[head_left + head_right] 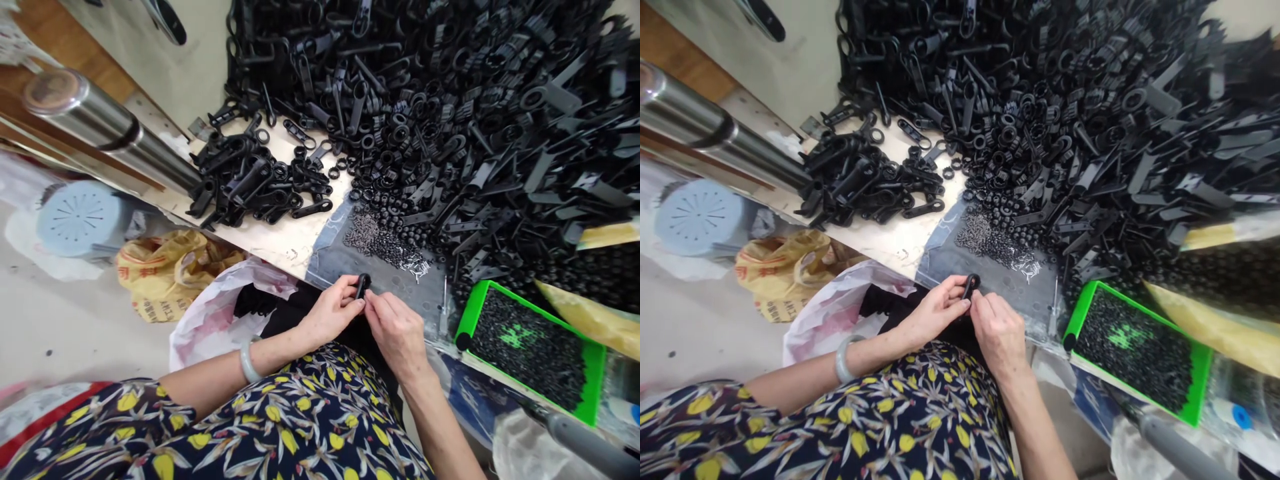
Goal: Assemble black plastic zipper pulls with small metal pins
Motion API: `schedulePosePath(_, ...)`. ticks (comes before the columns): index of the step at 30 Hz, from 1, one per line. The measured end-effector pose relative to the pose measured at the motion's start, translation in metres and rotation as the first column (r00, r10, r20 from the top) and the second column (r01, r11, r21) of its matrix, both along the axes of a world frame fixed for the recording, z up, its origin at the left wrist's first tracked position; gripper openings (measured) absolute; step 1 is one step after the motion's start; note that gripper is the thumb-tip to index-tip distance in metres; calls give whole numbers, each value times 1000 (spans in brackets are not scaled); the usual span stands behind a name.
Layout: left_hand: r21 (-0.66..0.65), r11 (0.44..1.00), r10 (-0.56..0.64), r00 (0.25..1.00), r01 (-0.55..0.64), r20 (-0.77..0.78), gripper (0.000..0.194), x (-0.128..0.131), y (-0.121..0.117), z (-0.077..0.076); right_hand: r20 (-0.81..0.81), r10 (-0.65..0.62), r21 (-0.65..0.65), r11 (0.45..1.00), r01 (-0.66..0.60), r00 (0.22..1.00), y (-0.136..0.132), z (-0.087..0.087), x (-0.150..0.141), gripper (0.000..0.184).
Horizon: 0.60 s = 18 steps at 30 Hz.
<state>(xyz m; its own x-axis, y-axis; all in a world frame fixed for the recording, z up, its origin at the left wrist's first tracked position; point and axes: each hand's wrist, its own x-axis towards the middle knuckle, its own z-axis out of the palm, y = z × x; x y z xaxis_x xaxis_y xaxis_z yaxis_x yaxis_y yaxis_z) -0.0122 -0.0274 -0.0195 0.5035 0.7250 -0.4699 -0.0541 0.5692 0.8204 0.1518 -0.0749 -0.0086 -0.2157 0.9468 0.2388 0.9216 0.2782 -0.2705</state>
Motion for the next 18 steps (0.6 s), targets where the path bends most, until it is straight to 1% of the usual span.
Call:
schedulePosePath(4,24,1000,-1,1000,1,21,39,1,1,-2,14,-6,-50,999,6,1000,3,1,1,22)
schedulePosePath(9,49,998,-30,999,29,25,40,-1,4,-7,66,37,-107,994,-29,997,11,2,4,26)
schedulePosePath(14,98,991,-97,993,91,64,42,-8,6,-12,174,140,-151,982,-114,975,20,4,7,22)
schedulePosePath(18,133,986,-116,989,103,92,42,-12,5,-15,260,209,-182,969,-165,943,27,9,5,22)
